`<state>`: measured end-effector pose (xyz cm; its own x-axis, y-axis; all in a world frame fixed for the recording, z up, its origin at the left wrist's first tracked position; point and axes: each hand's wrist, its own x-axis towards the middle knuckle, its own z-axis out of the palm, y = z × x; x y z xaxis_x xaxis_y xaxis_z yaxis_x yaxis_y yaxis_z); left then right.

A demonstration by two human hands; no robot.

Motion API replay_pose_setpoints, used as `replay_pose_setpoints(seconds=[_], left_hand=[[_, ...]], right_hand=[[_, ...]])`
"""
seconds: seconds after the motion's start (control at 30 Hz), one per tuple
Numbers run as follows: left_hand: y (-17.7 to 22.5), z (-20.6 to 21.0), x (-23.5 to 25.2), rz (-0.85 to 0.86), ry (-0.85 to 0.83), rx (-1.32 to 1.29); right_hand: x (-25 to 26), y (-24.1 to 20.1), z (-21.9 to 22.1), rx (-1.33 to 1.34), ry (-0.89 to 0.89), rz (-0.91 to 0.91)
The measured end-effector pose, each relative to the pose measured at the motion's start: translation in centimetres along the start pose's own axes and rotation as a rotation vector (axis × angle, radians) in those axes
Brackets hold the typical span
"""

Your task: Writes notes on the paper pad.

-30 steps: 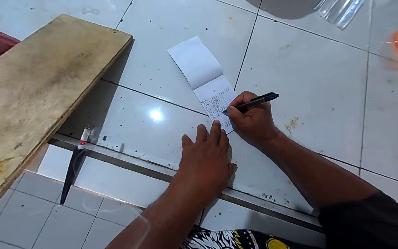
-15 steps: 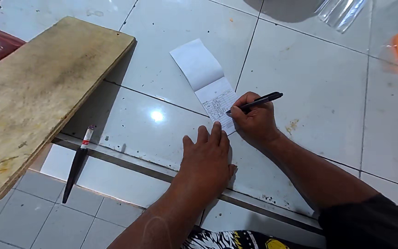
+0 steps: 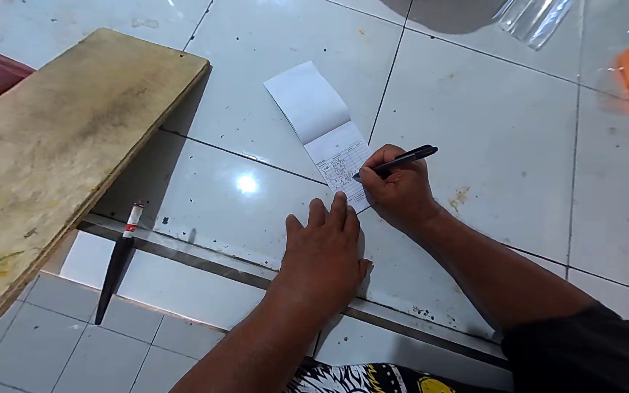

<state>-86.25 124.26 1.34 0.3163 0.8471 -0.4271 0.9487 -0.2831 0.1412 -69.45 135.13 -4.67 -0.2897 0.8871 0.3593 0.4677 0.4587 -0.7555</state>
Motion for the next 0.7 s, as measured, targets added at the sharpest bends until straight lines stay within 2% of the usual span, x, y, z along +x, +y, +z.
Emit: replay_pose_setpoints(seconds=[0.43,0.7], left_hand=[[0.16,-0.44,0.04,-0.019,-0.036,-0.004],[0.07,-0.07,0.03,-0.007,-0.003,0.006]], right_hand=[[0.37,0.33,-0.30,0.032,0.089,-0.007],[0.19,0.54,-0.22,0.070,0.040,0.005]])
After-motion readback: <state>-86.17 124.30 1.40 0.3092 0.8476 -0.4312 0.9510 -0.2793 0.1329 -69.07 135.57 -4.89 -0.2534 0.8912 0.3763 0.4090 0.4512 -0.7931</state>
